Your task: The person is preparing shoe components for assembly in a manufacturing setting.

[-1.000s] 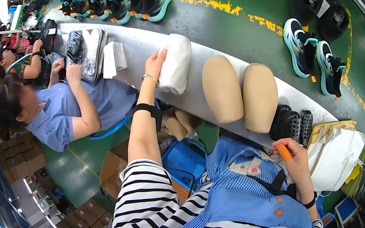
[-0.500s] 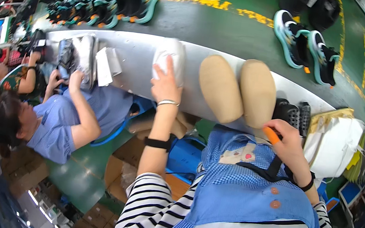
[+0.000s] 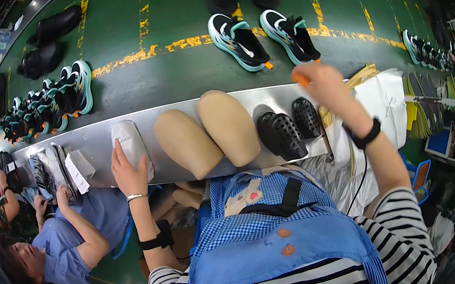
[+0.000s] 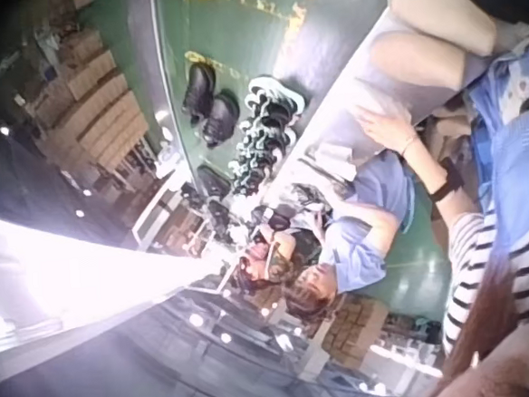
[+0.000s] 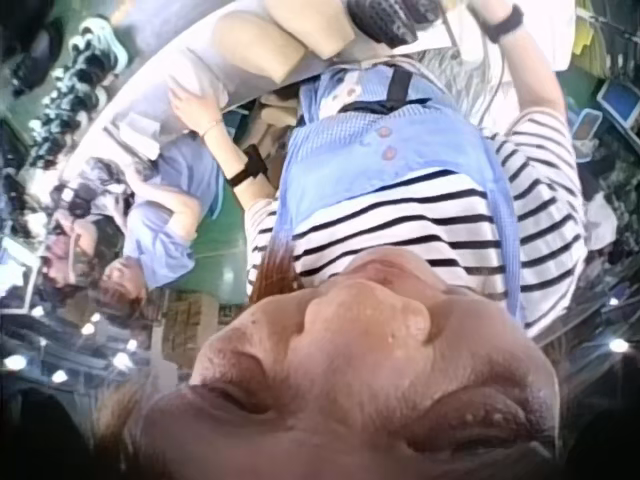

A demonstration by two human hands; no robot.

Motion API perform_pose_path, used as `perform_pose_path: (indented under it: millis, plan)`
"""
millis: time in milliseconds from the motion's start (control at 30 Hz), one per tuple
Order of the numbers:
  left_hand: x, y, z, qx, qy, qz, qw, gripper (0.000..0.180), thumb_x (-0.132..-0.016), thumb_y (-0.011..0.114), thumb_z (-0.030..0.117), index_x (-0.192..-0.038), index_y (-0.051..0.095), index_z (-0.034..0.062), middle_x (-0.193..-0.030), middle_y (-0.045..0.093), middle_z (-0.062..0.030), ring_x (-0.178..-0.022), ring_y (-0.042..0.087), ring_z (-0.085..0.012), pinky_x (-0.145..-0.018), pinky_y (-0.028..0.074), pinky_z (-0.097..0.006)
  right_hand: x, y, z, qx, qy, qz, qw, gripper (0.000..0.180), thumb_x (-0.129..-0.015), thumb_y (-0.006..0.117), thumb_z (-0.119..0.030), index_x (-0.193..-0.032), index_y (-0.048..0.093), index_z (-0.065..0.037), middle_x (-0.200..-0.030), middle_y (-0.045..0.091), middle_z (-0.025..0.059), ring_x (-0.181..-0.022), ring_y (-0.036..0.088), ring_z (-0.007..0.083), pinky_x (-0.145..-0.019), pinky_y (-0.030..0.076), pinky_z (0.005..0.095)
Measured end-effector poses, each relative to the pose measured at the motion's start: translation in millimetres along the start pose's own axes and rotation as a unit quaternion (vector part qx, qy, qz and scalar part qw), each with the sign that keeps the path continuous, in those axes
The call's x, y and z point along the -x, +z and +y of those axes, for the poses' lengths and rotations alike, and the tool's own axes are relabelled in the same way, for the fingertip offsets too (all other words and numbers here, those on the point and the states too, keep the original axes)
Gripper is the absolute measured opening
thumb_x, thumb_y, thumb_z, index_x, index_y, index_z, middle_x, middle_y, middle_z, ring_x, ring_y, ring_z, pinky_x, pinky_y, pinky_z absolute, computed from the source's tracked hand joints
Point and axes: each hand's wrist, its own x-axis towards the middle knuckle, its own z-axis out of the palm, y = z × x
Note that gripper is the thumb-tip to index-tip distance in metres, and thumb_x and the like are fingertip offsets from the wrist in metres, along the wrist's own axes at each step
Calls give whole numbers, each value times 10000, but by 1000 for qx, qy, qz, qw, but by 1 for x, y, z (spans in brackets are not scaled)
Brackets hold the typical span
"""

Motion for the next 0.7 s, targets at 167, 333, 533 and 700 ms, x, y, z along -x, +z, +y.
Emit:
perform_pose_path:
  millis: [167, 333, 533, 700]
  plan:
    - [-23, -27, 80, 178, 99, -39, 978, 572, -790, 666, 185, -1313, 448, 108, -1171, 540, -185, -1063, 544, -305, -892, 439, -384, 14, -14, 71, 35, 84, 77, 993, 162, -824, 571, -212, -886, 640, -79, -803, 625, 141, -750, 605, 330, -642, 478, 412]
    - [-42, -41, 164, 269, 145, -120, 944, 407, -826, 627, 125, -1224, 550, 80, -999, 629, -144, -887, 630, -231, -777, 496, -331, 78, -16, 88, -50, 193, 43, 979, 137, -803, 606, -168, -845, 652, -46, -785, 629, 147, -694, 606, 306, -620, 474, 372]
    - [-1, -31, 243, 303, 188, -96, 929, 290, -846, 613, 122, -1133, 618, 76, -892, 670, -101, -758, 641, -149, -691, 510, -272, 154, 19, 72, -169, 96, 58, 979, 111, -761, 662, -95, -849, 669, -27, -788, 641, 119, -678, 619, 257, -620, 493, 313]
    - [48, 11, 245, 327, 125, -162, 923, 282, -848, 610, 131, -1123, 623, 73, -875, 677, -101, -735, 640, -162, -678, 507, -285, 148, 33, 10, -45, 12, 7, 999, 519, -705, 641, -546, -680, 549, -36, -637, 562, 107, -593, 596, 276, -473, 460, 364]
